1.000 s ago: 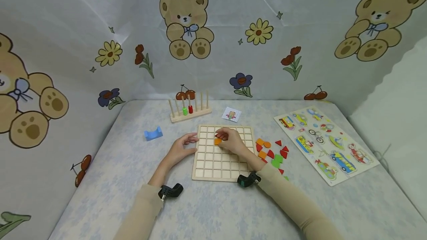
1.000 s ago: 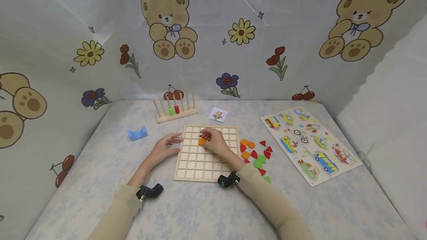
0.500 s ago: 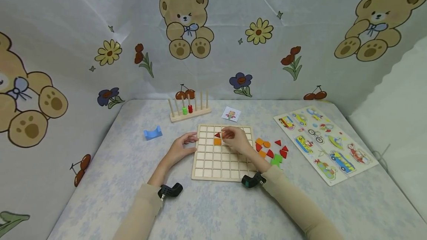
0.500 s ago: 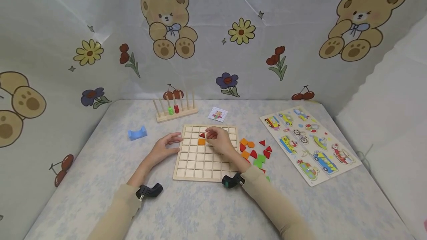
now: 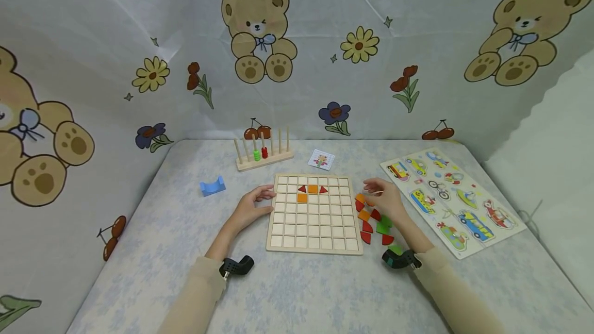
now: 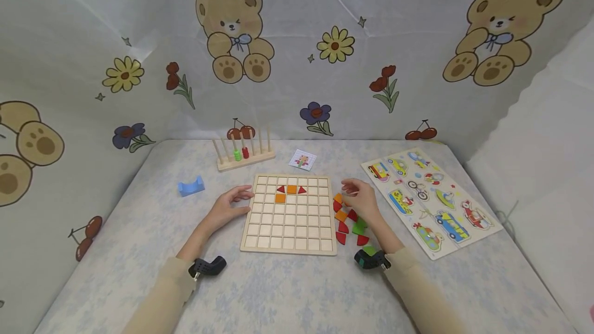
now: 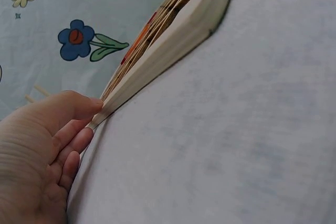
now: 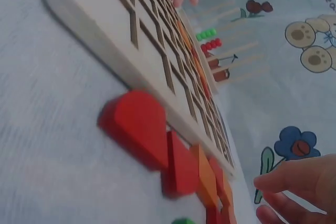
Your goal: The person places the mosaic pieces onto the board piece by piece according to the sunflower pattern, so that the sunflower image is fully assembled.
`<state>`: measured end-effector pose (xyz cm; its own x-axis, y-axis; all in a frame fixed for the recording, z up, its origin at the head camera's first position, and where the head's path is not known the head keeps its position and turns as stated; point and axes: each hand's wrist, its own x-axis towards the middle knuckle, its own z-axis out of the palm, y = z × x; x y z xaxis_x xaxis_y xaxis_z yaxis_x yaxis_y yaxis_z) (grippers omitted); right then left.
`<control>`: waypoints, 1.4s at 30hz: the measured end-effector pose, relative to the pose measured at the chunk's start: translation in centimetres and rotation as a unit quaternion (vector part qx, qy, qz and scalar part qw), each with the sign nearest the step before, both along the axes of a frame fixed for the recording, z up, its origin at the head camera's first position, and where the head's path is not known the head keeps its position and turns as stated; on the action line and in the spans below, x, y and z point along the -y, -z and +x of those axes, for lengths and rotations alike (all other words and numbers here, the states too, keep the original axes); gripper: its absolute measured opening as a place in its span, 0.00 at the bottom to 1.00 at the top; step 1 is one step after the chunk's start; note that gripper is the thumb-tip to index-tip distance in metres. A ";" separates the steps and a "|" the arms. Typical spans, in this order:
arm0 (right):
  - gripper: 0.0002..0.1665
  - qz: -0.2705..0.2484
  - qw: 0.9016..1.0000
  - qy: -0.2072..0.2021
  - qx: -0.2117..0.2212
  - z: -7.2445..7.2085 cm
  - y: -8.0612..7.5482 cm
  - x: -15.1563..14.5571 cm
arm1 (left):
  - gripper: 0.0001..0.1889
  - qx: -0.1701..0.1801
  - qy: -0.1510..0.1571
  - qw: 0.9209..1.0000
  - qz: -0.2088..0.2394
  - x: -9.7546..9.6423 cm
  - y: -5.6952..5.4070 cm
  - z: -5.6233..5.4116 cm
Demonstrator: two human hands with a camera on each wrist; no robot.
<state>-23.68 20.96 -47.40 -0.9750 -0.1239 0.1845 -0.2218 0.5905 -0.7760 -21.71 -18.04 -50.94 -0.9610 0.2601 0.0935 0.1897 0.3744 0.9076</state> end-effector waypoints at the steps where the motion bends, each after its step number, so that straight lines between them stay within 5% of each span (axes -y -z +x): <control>1: 0.23 0.004 1.000 0.005 0.007 0.2 0.1 -0.5 | 0.30 0.001 0.000 1.000 0.000 0.0 0.0 0.0; 9: 0.26 0.007 0.998 -0.005 0.057 0.7 1.0 -2.3 | 0.30 0.006 -0.003 1.000 0.000 -0.1 -0.1 -0.1; 23: 0.26 0.014 0.999 0.022 0.029 0.5 1.1 -1.8 | 0.30 -0.008 -0.001 1.000 0.001 -0.2 0.0 -0.2; 32: 0.26 -0.036 0.999 -0.032 0.010 0.1 -0.4 3.3 | 0.30 0.000 -0.003 1.000 0.002 0.0 0.1 0.0; 42: 0.23 -0.061 0.993 -0.096 0.036 -0.3 0.3 9.9 | 0.31 -0.005 0.002 1.000 0.005 0.0 0.0 0.0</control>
<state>-24.00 11.01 -47.65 -0.9468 -0.2896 0.1406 -0.2630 0.4437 -0.8567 -21.67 -18.00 -50.94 -0.9589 0.2629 0.1066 0.2009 0.3642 0.9094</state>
